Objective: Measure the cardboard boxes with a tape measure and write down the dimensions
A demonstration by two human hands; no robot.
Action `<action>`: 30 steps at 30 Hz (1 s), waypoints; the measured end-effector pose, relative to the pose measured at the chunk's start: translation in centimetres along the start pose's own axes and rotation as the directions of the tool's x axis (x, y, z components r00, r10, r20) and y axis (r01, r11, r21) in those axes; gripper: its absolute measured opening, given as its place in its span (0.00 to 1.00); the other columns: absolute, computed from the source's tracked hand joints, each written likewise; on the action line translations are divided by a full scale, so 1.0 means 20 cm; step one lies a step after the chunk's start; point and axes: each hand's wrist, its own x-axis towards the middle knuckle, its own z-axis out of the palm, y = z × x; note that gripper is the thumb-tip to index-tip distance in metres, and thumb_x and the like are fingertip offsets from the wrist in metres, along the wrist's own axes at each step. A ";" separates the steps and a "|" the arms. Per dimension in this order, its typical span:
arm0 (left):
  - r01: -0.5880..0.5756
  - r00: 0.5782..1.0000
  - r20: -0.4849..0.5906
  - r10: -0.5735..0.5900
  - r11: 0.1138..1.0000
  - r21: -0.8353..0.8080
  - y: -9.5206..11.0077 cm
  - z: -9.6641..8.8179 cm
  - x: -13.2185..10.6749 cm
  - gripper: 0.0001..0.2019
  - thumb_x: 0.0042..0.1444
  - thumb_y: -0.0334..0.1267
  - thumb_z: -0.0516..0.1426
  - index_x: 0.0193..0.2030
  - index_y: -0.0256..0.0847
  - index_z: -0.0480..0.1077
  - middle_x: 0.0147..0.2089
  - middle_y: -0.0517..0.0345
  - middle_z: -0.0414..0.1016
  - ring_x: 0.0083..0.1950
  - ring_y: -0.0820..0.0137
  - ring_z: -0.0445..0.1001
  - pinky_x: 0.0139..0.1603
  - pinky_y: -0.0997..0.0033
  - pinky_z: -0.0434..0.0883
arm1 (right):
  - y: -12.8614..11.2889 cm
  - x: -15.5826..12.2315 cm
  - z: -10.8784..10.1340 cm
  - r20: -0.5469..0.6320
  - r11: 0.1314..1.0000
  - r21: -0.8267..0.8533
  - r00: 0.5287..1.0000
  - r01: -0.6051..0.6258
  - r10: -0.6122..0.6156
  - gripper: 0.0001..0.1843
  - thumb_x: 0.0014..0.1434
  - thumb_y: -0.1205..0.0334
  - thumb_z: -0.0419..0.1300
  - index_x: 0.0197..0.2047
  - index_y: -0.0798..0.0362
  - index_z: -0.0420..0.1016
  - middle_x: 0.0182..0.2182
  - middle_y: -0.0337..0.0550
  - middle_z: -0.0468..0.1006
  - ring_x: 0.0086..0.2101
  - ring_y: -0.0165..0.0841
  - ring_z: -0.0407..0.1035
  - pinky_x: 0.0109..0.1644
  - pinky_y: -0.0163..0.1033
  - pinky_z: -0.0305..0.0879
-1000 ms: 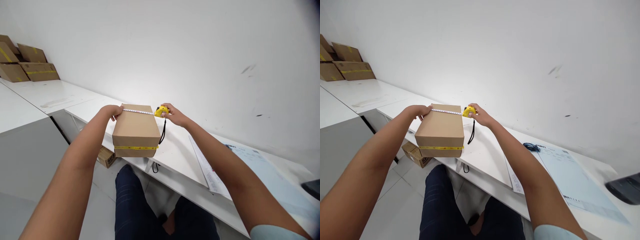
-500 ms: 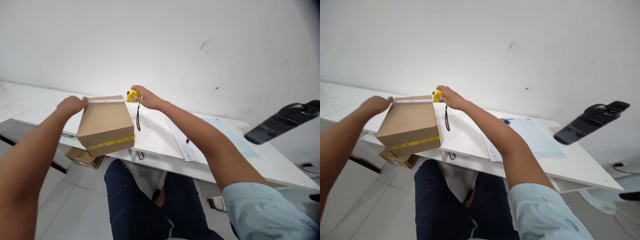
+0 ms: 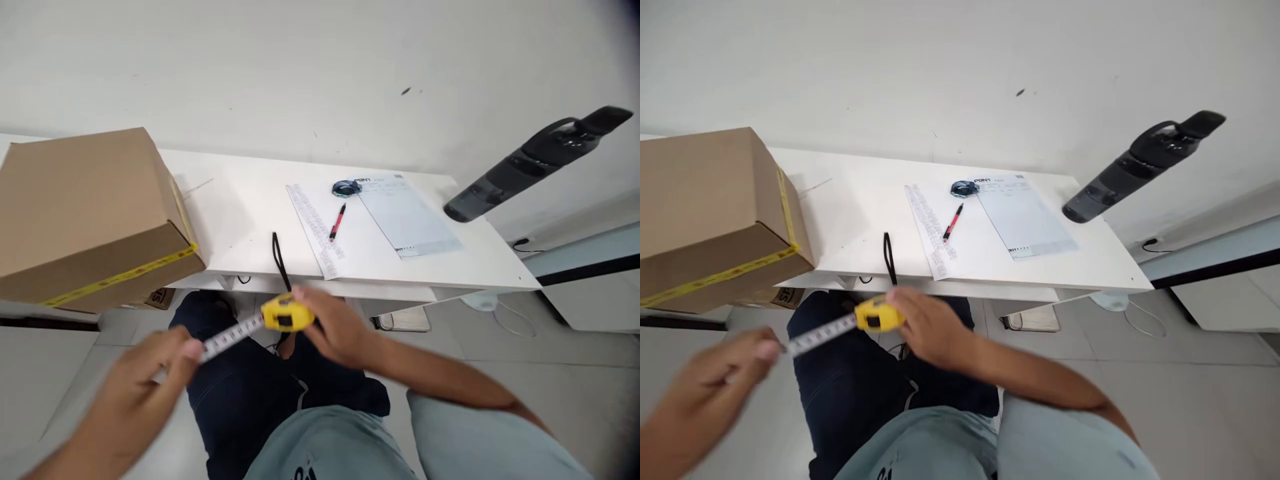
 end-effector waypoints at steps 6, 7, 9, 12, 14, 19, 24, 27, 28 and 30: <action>0.311 0.915 0.310 -0.259 0.941 -0.132 -0.04 0.71 -0.23 0.29 0.66 0.62 0.47 0.23 0.41 0.57 0.23 0.62 0.60 0.24 0.73 0.61 0.26 0.73 0.61 | -0.17 -0.58 0.26 0.085 0.914 0.242 0.946 -0.325 0.313 0.26 0.71 0.60 0.52 0.69 0.55 0.55 0.50 0.58 0.81 0.49 0.42 0.79 0.49 0.46 0.81; 0.376 0.887 0.344 -0.307 0.914 -0.153 -0.06 0.77 -0.24 0.29 0.65 0.64 0.47 0.23 0.41 0.58 0.23 0.61 0.61 0.26 0.72 0.61 0.27 0.73 0.62 | -0.18 -0.62 0.27 0.127 0.885 0.284 0.930 -0.368 0.346 0.25 0.71 0.59 0.52 0.69 0.54 0.56 0.50 0.57 0.80 0.49 0.42 0.79 0.50 0.47 0.81; 0.465 0.846 0.383 -0.371 0.864 -0.190 -0.07 0.86 -0.26 0.31 0.64 0.67 0.46 0.24 0.41 0.58 0.25 0.61 0.62 0.27 0.71 0.61 0.29 0.72 0.63 | -0.16 -0.67 0.27 0.192 0.833 0.359 0.907 -0.421 0.376 0.25 0.71 0.57 0.54 0.67 0.52 0.57 0.51 0.57 0.80 0.50 0.42 0.79 0.50 0.48 0.80; 0.505 0.830 0.413 -0.375 0.820 -0.269 -0.08 0.94 -0.25 0.33 0.62 0.71 0.44 0.31 0.41 0.66 0.30 0.57 0.69 0.32 0.68 0.68 0.35 0.68 0.69 | -0.10 -0.72 0.28 0.240 0.759 0.444 0.880 -0.475 0.411 0.25 0.69 0.53 0.58 0.65 0.51 0.60 0.51 0.57 0.80 0.51 0.42 0.78 0.51 0.47 0.79; 0.475 0.851 0.434 -0.296 0.789 -0.391 -0.08 0.98 -0.24 0.37 0.59 0.75 0.42 0.47 0.42 0.72 0.46 0.49 0.77 0.47 0.61 0.75 0.48 0.62 0.74 | -0.07 -0.75 0.30 0.294 0.694 0.488 0.849 -0.529 0.440 0.29 0.65 0.47 0.63 0.63 0.51 0.63 0.51 0.56 0.80 0.50 0.42 0.79 0.50 0.46 0.79; 0.278 0.956 0.260 -0.139 0.715 -0.642 0.02 1.08 -0.19 0.34 0.51 0.70 0.61 0.51 0.43 0.70 0.57 0.43 0.77 0.57 0.54 0.78 0.54 0.58 0.76 | 0.01 -0.67 0.24 0.407 0.653 0.478 0.807 -0.587 0.428 0.35 0.58 0.34 0.63 0.62 0.46 0.70 0.51 0.54 0.82 0.47 0.47 0.80 0.46 0.49 0.80; 0.041 0.995 0.100 0.025 0.792 -0.609 0.16 1.06 0.00 0.19 0.60 0.57 0.62 0.39 0.42 0.67 0.48 0.47 0.82 0.46 0.60 0.83 0.42 0.64 0.80 | 0.36 -0.33 -0.14 0.443 0.934 0.241 0.886 -0.262 0.135 0.20 0.69 0.46 0.51 0.57 0.38 0.78 0.43 0.43 0.86 0.39 0.44 0.80 0.44 0.50 0.75; -0.245 0.945 0.147 0.293 0.929 -0.277 0.21 1.03 0.12 0.15 0.59 0.50 0.64 0.41 0.42 0.68 0.59 0.42 0.77 0.50 0.60 0.83 0.42 0.65 0.81 | 0.70 -0.03 -0.32 0.388 0.880 -0.340 0.803 -0.331 0.453 0.27 0.71 0.62 0.43 0.68 0.49 0.69 0.36 0.50 0.84 0.33 0.43 0.76 0.35 0.46 0.66; -0.357 0.914 0.159 0.375 0.925 -0.129 0.22 1.04 0.15 0.14 0.60 0.48 0.64 0.41 0.41 0.69 0.63 0.41 0.74 0.50 0.60 0.83 0.40 0.67 0.80 | 0.82 0.06 -0.35 0.369 0.800 -0.503 0.756 -0.327 0.541 0.31 0.69 0.69 0.43 0.73 0.50 0.61 0.37 0.51 0.83 0.31 0.42 0.74 0.33 0.43 0.62; -0.523 0.847 0.190 0.497 0.842 0.132 0.23 1.08 0.21 0.12 0.61 0.48 0.62 0.41 0.41 0.71 0.68 0.40 0.69 0.47 0.62 0.83 0.34 0.69 0.79 | 1.03 0.21 -0.36 0.401 0.695 -0.683 0.680 -0.224 0.614 0.40 0.63 0.78 0.46 0.76 0.50 0.51 0.44 0.56 0.81 0.32 0.40 0.72 0.33 0.41 0.56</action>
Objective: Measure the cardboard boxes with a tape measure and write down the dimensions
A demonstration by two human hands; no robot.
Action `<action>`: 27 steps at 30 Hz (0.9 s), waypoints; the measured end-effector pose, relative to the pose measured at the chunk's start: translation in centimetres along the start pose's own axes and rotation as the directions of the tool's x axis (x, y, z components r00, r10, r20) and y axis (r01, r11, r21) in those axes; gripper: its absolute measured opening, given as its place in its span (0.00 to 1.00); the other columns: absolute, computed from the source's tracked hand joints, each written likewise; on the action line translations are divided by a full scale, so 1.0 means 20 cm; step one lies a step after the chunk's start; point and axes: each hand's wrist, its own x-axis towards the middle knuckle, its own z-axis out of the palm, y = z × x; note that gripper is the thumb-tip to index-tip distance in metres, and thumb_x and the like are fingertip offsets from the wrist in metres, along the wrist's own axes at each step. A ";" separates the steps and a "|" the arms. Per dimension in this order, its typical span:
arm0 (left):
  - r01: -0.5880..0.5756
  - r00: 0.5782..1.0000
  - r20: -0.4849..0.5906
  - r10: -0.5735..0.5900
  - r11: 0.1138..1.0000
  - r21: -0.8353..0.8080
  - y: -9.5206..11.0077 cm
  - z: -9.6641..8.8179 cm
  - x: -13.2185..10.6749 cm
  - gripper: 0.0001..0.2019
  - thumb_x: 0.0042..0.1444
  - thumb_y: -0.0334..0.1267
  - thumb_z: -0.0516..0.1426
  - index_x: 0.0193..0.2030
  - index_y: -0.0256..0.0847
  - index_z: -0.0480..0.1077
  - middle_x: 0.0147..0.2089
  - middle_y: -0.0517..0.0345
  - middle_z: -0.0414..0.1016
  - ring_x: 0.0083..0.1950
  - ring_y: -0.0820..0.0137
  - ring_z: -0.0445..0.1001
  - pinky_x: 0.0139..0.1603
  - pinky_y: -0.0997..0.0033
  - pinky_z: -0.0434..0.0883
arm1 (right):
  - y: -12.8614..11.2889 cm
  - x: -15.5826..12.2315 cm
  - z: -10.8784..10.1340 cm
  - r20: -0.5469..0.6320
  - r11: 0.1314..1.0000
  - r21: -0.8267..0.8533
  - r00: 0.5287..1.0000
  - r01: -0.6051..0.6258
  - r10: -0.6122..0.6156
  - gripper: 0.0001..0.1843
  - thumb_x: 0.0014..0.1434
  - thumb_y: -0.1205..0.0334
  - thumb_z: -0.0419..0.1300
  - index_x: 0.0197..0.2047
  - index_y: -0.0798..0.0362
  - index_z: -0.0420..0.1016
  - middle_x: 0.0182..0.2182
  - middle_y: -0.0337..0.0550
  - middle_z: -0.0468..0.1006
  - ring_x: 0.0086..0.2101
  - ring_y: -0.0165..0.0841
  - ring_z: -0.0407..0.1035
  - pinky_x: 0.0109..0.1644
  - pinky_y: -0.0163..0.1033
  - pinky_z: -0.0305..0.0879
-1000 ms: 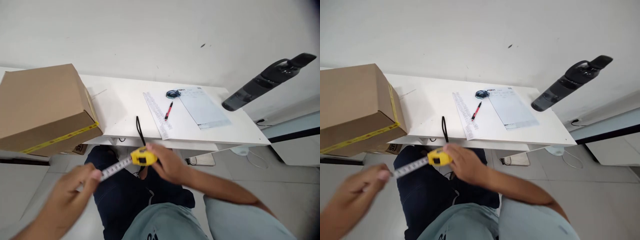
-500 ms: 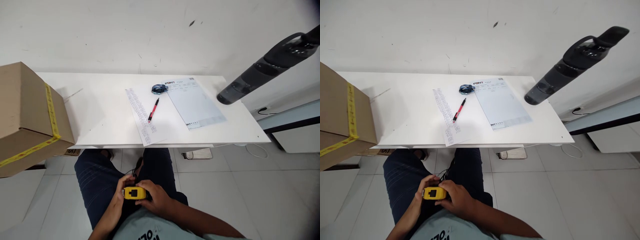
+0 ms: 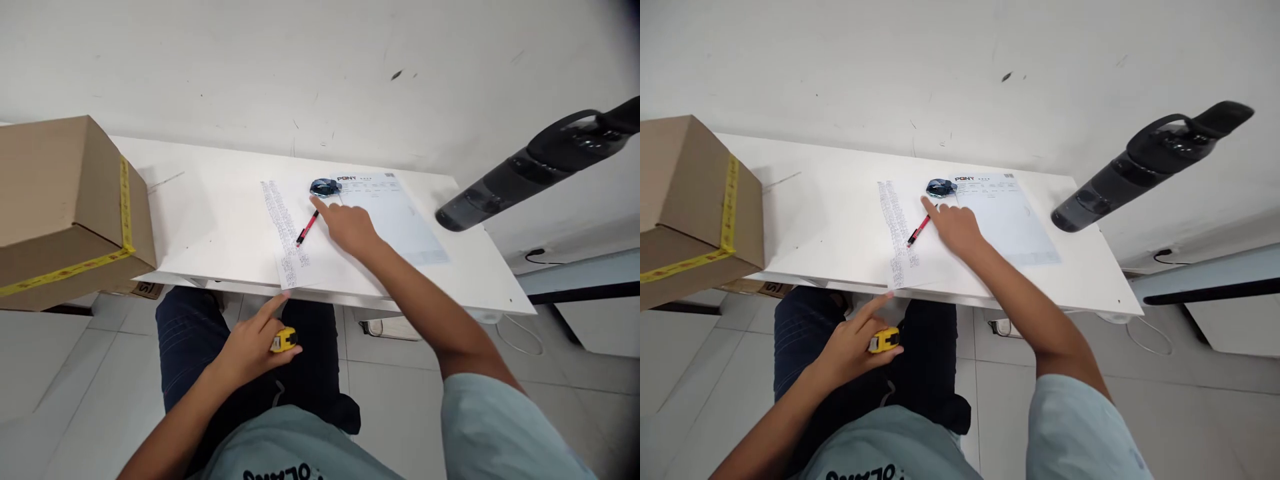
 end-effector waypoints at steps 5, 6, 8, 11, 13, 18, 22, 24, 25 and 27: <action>-0.058 0.998 0.048 0.045 0.941 0.334 -0.05 0.10 0.12 0.12 0.60 0.47 0.63 0.36 0.40 0.71 0.69 0.45 0.68 0.43 0.62 0.82 0.32 0.65 0.78 | 0.14 0.27 0.07 -0.003 0.979 -0.050 0.980 0.200 -0.200 0.33 0.60 0.77 0.50 0.67 0.49 0.68 0.46 0.54 0.79 0.31 0.37 0.67 0.33 0.40 0.47; -0.041 0.999 0.047 0.027 0.938 0.344 -0.07 0.10 0.13 0.11 0.60 0.46 0.63 0.36 0.41 0.72 0.69 0.46 0.69 0.44 0.62 0.82 0.34 0.65 0.78 | 0.15 0.27 0.09 -0.046 0.970 -0.030 0.969 0.240 -0.241 0.30 0.60 0.77 0.49 0.62 0.51 0.72 0.43 0.53 0.80 0.32 0.38 0.67 0.34 0.40 0.47; 0.000 1.000 0.014 -0.005 0.943 0.334 -0.11 0.08 0.13 0.10 0.60 0.46 0.63 0.38 0.41 0.72 0.68 0.47 0.70 0.48 0.61 0.81 0.37 0.65 0.79 | 0.15 0.24 0.13 -0.130 0.965 -0.001 0.957 0.261 -0.259 0.24 0.61 0.76 0.48 0.55 0.55 0.75 0.40 0.53 0.80 0.35 0.40 0.68 0.34 0.41 0.48; 0.052 0.997 -0.064 -0.034 0.953 0.299 -0.17 0.04 0.11 0.12 0.62 0.48 0.61 0.39 0.41 0.72 0.68 0.48 0.70 0.46 0.65 0.82 0.34 0.68 0.77 | 0.13 0.15 0.18 -0.262 0.977 0.076 0.949 0.200 -0.174 0.19 0.66 0.69 0.45 0.53 0.57 0.74 0.39 0.55 0.80 0.37 0.41 0.70 0.36 0.42 0.54; 0.081 0.994 -0.087 -0.059 0.957 0.280 -0.18 0.03 0.10 0.12 0.62 0.49 0.61 0.39 0.41 0.72 0.68 0.50 0.70 0.43 0.67 0.82 0.29 0.69 0.75 | 0.10 0.09 0.20 -0.402 0.932 0.317 0.915 0.175 -0.035 0.16 0.67 0.64 0.48 0.52 0.55 0.73 0.37 0.52 0.81 0.34 0.40 0.72 0.37 0.42 0.59; 0.218 0.965 -0.195 -0.174 0.948 0.231 -0.15 0.14 0.10 0.15 0.61 0.51 0.61 0.37 0.41 0.71 0.69 0.46 0.68 0.38 0.67 0.82 0.25 0.69 0.73 | -0.02 0.00 0.17 -0.331 0.345 0.901 0.931 0.263 0.154 0.11 0.66 0.54 0.54 0.48 0.49 0.69 0.41 0.45 0.82 0.24 0.30 0.70 0.34 0.41 0.68; 0.189 0.943 -0.318 -0.101 0.947 0.260 -0.15 0.24 0.11 0.16 0.60 0.51 0.62 0.36 0.39 0.70 0.67 0.38 0.69 0.43 0.61 0.83 0.25 0.70 0.74 | -0.12 -0.03 0.12 -0.147 0.101 0.983 0.988 0.151 -0.042 0.21 0.68 0.42 0.54 0.51 0.50 0.69 0.49 0.47 0.81 0.21 0.24 0.68 0.30 0.37 0.66; 0.164 0.941 -0.333 -0.064 0.945 0.282 -0.16 0.26 0.12 0.16 0.60 0.51 0.62 0.36 0.39 0.70 0.65 0.36 0.71 0.46 0.59 0.83 0.26 0.70 0.75 | -0.16 -0.04 0.11 -0.084 0.100 0.991 0.992 0.093 -0.095 0.26 0.69 0.37 0.49 0.51 0.50 0.73 0.48 0.46 0.81 0.21 0.23 0.66 0.28 0.36 0.65; 0.155 0.941 -0.335 -0.051 0.943 0.293 -0.17 0.26 0.12 0.16 0.60 0.51 0.62 0.36 0.39 0.70 0.64 0.36 0.71 0.47 0.58 0.83 0.27 0.70 0.76 | -0.18 -0.05 0.11 -0.048 0.132 0.989 0.994 0.062 -0.101 0.29 0.70 0.36 0.47 0.49 0.51 0.75 0.45 0.45 0.81 0.21 0.23 0.66 0.29 0.36 0.65; 0.142 0.943 -0.331 -0.034 0.941 0.307 -0.19 0.27 0.12 0.17 0.61 0.52 0.61 0.36 0.38 0.71 0.64 0.36 0.72 0.50 0.57 0.82 0.28 0.71 0.76 | -0.20 -0.05 0.12 0.004 0.232 0.973 0.995 0.018 -0.095 0.30 0.70 0.37 0.46 0.46 0.53 0.79 0.38 0.44 0.81 0.25 0.26 0.68 0.33 0.37 0.67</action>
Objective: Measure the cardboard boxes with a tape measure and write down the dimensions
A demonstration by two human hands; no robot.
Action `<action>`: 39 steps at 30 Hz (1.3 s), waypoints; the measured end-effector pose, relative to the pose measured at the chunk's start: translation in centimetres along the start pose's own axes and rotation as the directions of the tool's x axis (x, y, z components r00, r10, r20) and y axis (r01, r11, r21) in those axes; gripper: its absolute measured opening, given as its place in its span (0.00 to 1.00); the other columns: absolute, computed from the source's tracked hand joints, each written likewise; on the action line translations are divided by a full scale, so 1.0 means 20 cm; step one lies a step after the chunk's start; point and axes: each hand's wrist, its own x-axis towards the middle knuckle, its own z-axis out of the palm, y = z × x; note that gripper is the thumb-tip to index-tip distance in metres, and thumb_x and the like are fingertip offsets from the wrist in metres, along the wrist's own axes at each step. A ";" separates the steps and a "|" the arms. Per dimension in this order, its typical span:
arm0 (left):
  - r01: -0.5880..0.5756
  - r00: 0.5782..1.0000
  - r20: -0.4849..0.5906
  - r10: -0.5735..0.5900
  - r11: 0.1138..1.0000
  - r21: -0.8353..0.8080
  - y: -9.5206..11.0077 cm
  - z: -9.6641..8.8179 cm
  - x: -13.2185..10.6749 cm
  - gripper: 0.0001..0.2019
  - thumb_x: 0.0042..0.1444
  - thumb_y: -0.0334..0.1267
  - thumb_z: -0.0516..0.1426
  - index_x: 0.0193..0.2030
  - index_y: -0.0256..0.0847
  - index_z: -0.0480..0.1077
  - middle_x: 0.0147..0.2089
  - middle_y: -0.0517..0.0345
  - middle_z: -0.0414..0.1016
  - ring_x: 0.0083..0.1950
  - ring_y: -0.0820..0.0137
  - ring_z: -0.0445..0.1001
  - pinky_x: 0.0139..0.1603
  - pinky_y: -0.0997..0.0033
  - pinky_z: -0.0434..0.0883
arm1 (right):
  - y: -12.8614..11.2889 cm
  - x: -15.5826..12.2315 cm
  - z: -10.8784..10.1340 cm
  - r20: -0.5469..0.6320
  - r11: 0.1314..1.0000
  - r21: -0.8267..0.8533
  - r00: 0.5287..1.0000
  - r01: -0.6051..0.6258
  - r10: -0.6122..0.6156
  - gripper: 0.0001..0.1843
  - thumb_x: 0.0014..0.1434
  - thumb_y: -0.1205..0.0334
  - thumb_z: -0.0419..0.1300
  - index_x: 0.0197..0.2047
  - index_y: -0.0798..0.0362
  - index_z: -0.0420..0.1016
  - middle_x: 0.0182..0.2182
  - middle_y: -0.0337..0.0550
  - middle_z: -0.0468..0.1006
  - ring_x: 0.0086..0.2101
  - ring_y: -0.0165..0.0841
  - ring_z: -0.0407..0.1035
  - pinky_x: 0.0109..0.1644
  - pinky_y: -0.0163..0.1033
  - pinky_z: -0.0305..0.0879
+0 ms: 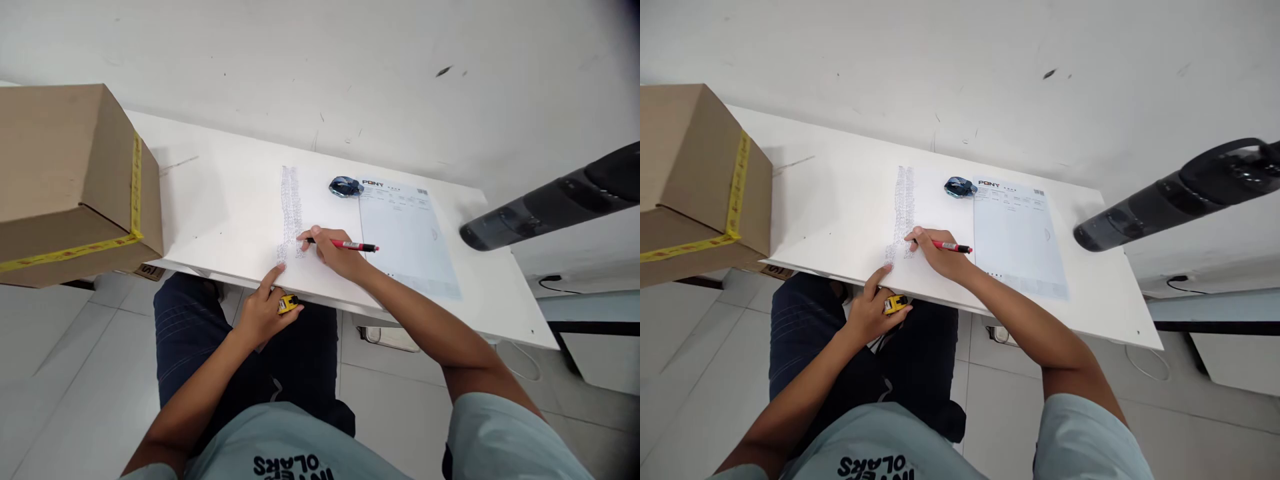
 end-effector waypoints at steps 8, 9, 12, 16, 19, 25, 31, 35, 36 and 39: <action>0.030 0.997 0.071 -0.025 0.998 -0.060 -0.01 0.01 -0.02 0.16 0.61 0.51 0.61 0.38 0.38 0.73 0.66 0.38 0.69 0.53 0.57 0.81 0.32 0.70 0.79 | 0.04 -0.01 0.01 0.012 0.987 -0.107 0.993 0.117 -0.116 0.10 0.58 0.57 0.65 0.41 0.51 0.82 0.37 0.43 0.83 0.36 0.34 0.76 0.39 0.40 0.71; 0.032 0.998 0.062 -0.028 0.998 -0.060 0.00 0.01 -0.02 0.16 0.61 0.51 0.61 0.38 0.38 0.73 0.66 0.38 0.69 0.52 0.57 0.81 0.32 0.69 0.79 | 0.04 -0.02 0.01 0.015 0.983 -0.140 0.993 0.118 -0.117 0.07 0.58 0.58 0.64 0.36 0.51 0.82 0.34 0.43 0.83 0.34 0.34 0.75 0.37 0.40 0.70; 0.057 0.998 0.028 -0.055 0.996 -0.069 0.01 0.03 -0.03 0.17 0.60 0.52 0.61 0.37 0.37 0.73 0.66 0.35 0.69 0.52 0.56 0.81 0.33 0.68 0.79 | 0.04 -0.02 0.02 0.021 0.978 -0.186 0.995 0.095 -0.093 0.08 0.58 0.60 0.61 0.30 0.51 0.80 0.27 0.41 0.81 0.28 0.33 0.72 0.30 0.39 0.66; 0.081 0.994 0.087 -0.072 0.991 -0.104 0.00 0.04 -0.04 0.16 0.61 0.52 0.60 0.38 0.38 0.74 0.67 0.37 0.68 0.52 0.56 0.81 0.36 0.66 0.79 | 0.02 -0.02 0.02 0.036 0.979 -0.192 0.998 0.063 -0.057 0.08 0.58 0.59 0.62 0.31 0.51 0.80 0.27 0.41 0.82 0.29 0.33 0.72 0.30 0.38 0.66; 0.052 0.996 0.082 -0.044 0.993 -0.104 -0.02 0.03 -0.04 0.16 0.61 0.52 0.60 0.39 0.38 0.74 0.67 0.38 0.68 0.53 0.56 0.81 0.36 0.67 0.79 | 0.01 -0.02 0.02 0.045 0.979 -0.194 0.998 0.059 -0.051 0.08 0.58 0.59 0.62 0.31 0.52 0.80 0.28 0.41 0.82 0.29 0.33 0.72 0.31 0.38 0.66; 0.053 0.996 0.074 -0.047 0.995 -0.082 -0.02 0.03 -0.03 0.16 0.61 0.51 0.61 0.38 0.38 0.74 0.66 0.38 0.70 0.52 0.55 0.81 0.33 0.67 0.79 | 0.03 -0.01 0.01 0.085 0.984 -0.165 0.995 0.061 -0.047 0.10 0.58 0.57 0.62 0.31 0.53 0.81 0.26 0.41 0.80 0.28 0.32 0.71 0.29 0.38 0.64; 0.049 0.994 0.099 -0.046 0.998 -0.033 -0.02 0.04 -0.04 0.17 0.61 0.53 0.60 0.38 0.38 0.74 0.66 0.38 0.69 0.53 0.56 0.80 0.35 0.68 0.79 | 0.04 -0.02 0.01 0.065 0.981 -0.178 0.996 0.074 -0.063 0.10 0.59 0.57 0.61 0.31 0.52 0.80 0.27 0.41 0.80 0.29 0.33 0.71 0.30 0.38 0.65; 0.022 0.998 0.057 -0.021 0.999 -0.027 -0.01 0.03 -0.03 0.16 0.61 0.52 0.60 0.38 0.38 0.74 0.65 0.38 0.71 0.51 0.57 0.82 0.33 0.68 0.79 | 0.04 -0.02 0.01 0.067 0.978 -0.183 0.994 0.102 -0.091 0.10 0.59 0.58 0.61 0.30 0.53 0.79 0.25 0.40 0.79 0.27 0.32 0.70 0.30 0.38 0.65; 0.014 0.999 0.037 -0.013 0.999 -0.029 -0.01 0.02 -0.02 0.16 0.61 0.52 0.60 0.38 0.38 0.74 0.64 0.38 0.72 0.50 0.57 0.82 0.32 0.68 0.79 | 0.04 -0.02 0.01 0.071 0.978 -0.181 0.993 0.103 -0.092 0.10 0.59 0.57 0.61 0.30 0.53 0.79 0.25 0.40 0.79 0.28 0.32 0.70 0.30 0.38 0.65; 0.006 1.000 0.011 -0.005 1.000 -0.025 -0.01 0.02 -0.02 0.16 0.61 0.51 0.60 0.37 0.38 0.73 0.63 0.37 0.72 0.47 0.58 0.83 0.30 0.69 0.77 | 0.03 -0.02 0.01 0.064 0.979 -0.176 0.994 0.102 -0.092 0.10 0.59 0.57 0.60 0.31 0.53 0.80 0.26 0.41 0.80 0.28 0.32 0.70 0.30 0.38 0.65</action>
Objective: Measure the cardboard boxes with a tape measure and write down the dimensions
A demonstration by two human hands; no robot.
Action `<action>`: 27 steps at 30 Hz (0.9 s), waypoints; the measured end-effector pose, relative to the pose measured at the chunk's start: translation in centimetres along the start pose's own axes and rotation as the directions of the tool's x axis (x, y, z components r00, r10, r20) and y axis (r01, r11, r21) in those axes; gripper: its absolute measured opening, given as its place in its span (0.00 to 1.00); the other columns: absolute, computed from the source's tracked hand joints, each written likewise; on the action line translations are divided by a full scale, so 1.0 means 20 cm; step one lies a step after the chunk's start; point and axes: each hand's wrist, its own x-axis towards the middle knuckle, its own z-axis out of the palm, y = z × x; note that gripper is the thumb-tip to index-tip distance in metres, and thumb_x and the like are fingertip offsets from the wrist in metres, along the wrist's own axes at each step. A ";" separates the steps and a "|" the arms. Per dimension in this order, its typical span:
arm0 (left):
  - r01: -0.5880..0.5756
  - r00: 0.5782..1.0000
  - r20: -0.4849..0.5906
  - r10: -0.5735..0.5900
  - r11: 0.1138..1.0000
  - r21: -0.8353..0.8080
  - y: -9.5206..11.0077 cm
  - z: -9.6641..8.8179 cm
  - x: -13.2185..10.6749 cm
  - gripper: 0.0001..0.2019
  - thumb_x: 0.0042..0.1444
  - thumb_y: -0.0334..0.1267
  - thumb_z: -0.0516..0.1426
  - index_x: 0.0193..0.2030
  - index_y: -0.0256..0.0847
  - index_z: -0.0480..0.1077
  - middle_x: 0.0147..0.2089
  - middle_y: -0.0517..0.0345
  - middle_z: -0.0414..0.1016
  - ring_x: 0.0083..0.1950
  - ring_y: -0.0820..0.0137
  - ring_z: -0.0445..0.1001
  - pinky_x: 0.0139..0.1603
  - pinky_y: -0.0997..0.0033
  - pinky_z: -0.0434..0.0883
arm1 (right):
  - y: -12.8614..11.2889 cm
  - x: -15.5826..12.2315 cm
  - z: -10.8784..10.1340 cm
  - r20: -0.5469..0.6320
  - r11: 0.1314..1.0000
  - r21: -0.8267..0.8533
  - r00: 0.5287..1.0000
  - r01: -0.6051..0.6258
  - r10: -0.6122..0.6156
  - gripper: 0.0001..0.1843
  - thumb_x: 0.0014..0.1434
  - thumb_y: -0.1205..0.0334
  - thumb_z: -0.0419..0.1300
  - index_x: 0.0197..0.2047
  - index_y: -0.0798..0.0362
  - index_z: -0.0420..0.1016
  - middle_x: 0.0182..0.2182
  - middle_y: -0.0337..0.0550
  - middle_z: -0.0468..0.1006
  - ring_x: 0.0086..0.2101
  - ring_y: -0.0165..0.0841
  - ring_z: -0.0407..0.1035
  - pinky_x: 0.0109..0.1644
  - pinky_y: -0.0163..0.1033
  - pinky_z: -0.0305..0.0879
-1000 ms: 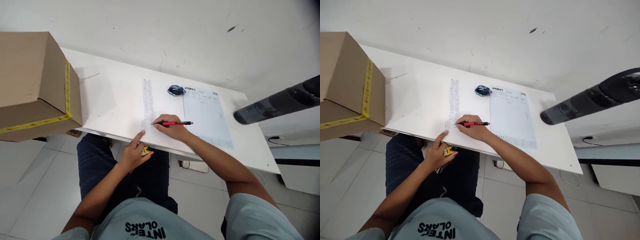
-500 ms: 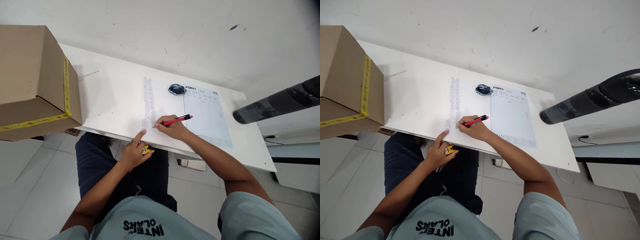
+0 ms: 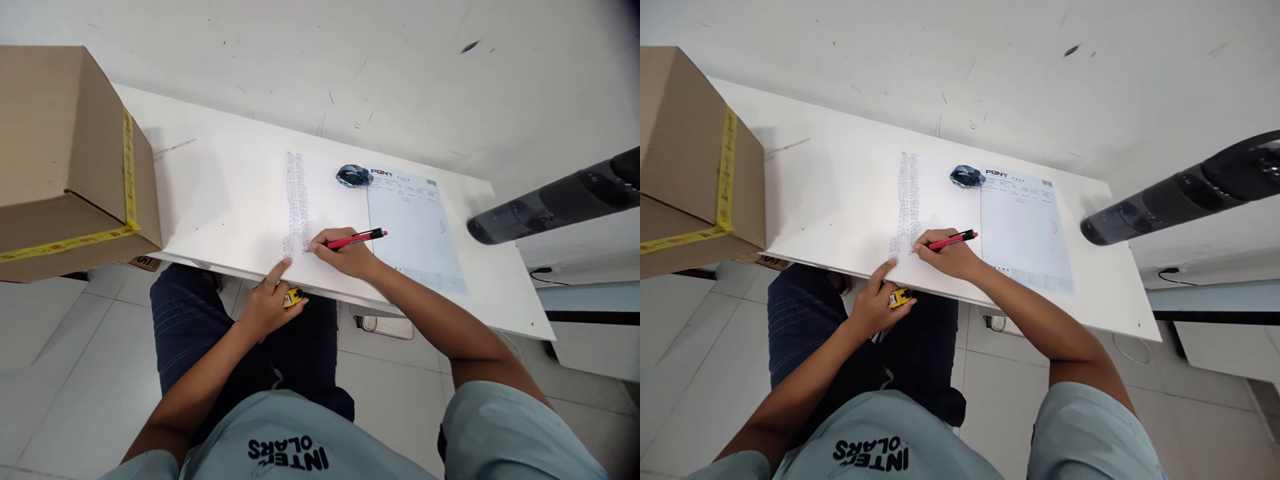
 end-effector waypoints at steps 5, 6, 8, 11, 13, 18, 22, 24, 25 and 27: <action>0.038 0.997 0.064 -0.036 0.999 -0.024 0.00 0.00 -0.01 0.16 0.61 0.52 0.60 0.38 0.38 0.74 0.65 0.38 0.71 0.50 0.57 0.82 0.32 0.68 0.78 | 0.00 0.00 0.00 0.004 1.000 -0.009 1.000 -0.004 0.004 0.10 0.58 0.58 0.60 0.29 0.52 0.77 0.25 0.41 0.79 0.28 0.33 0.70 0.30 0.38 0.64; 0.030 0.998 0.061 -0.029 0.999 -0.014 0.00 0.00 -0.01 0.16 0.61 0.52 0.60 0.38 0.38 0.74 0.65 0.38 0.71 0.50 0.57 0.82 0.32 0.68 0.78 | 0.00 0.00 0.00 -0.001 1.000 -0.014 1.000 -0.006 0.006 0.10 0.58 0.58 0.60 0.29 0.52 0.77 0.25 0.41 0.79 0.27 0.33 0.70 0.30 0.39 0.63; 0.004 0.999 0.039 -0.005 1.000 0.020 0.00 0.00 -0.01 0.17 0.62 0.52 0.59 0.37 0.39 0.74 0.64 0.39 0.72 0.49 0.58 0.82 0.31 0.68 0.78 | 0.00 -0.01 0.00 -0.013 1.000 -0.025 1.000 -0.006 0.006 0.09 0.58 0.58 0.60 0.29 0.52 0.78 0.25 0.41 0.79 0.27 0.33 0.69 0.30 0.39 0.63; -0.015 1.000 0.007 0.015 0.998 0.054 0.00 -0.01 0.00 0.16 0.62 0.52 0.59 0.37 0.39 0.74 0.63 0.39 0.73 0.47 0.60 0.83 0.29 0.69 0.77 | 0.00 -0.01 0.00 -0.029 0.999 -0.032 1.000 -0.005 0.005 0.09 0.57 0.59 0.59 0.28 0.52 0.77 0.24 0.41 0.78 0.27 0.33 0.69 0.30 0.38 0.63; -0.021 1.000 -0.006 0.022 0.999 0.048 0.00 -0.01 0.01 0.16 0.62 0.51 0.59 0.37 0.39 0.73 0.63 0.39 0.74 0.46 0.60 0.83 0.29 0.69 0.77 | 0.01 -0.01 0.00 -0.024 1.000 -0.027 1.000 0.005 -0.005 0.10 0.57 0.58 0.60 0.28 0.52 0.77 0.24 0.41 0.78 0.27 0.33 0.69 0.29 0.38 0.63; -0.035 0.998 -0.048 0.036 0.999 0.013 0.01 -0.02 0.02 0.15 0.60 0.50 0.61 0.36 0.39 0.72 0.63 0.38 0.74 0.47 0.60 0.83 0.30 0.70 0.77 | 0.01 -0.01 -0.01 -0.001 0.999 -0.002 0.999 0.041 -0.041 0.10 0.57 0.58 0.60 0.28 0.53 0.78 0.26 0.41 0.80 0.27 0.33 0.71 0.30 0.38 0.65; -0.041 0.998 -0.051 0.042 0.999 0.016 0.00 -0.02 0.02 0.14 0.59 0.49 0.62 0.36 0.39 0.72 0.62 0.38 0.74 0.46 0.60 0.83 0.28 0.70 0.76 | 0.02 -0.01 0.00 -0.033 0.998 -0.038 0.999 0.041 -0.042 0.09 0.58 0.59 0.60 0.29 0.52 0.78 0.26 0.41 0.81 0.28 0.33 0.72 0.30 0.38 0.65; -0.041 0.998 -0.051 0.042 0.999 0.016 0.00 -0.02 0.02 0.14 0.59 0.49 0.62 0.36 0.39 0.72 0.62 0.38 0.74 0.45 0.60 0.83 0.27 0.70 0.76 | 0.02 -0.01 0.00 -0.058 0.998 -0.056 0.997 0.038 -0.041 0.09 0.57 0.60 0.60 0.28 0.52 0.78 0.25 0.41 0.80 0.27 0.33 0.71 0.30 0.38 0.64; -0.042 0.998 -0.053 0.043 0.999 0.016 0.00 -0.02 0.02 0.14 0.59 0.49 0.62 0.36 0.39 0.72 0.62 0.38 0.75 0.45 0.60 0.83 0.27 0.69 0.76 | 0.02 -0.02 0.00 -0.069 0.997 -0.062 0.997 0.035 -0.039 0.09 0.57 0.60 0.59 0.28 0.52 0.77 0.24 0.41 0.80 0.27 0.33 0.70 0.29 0.38 0.63; -0.045 0.997 -0.056 0.046 0.999 0.017 0.00 -0.02 0.02 0.14 0.59 0.49 0.62 0.36 0.39 0.72 0.61 0.38 0.75 0.45 0.60 0.83 0.27 0.69 0.76 | 0.02 -0.01 0.00 -0.060 0.998 -0.059 0.997 0.035 -0.039 0.09 0.56 0.60 0.59 0.27 0.52 0.76 0.23 0.40 0.79 0.25 0.33 0.69 0.28 0.38 0.62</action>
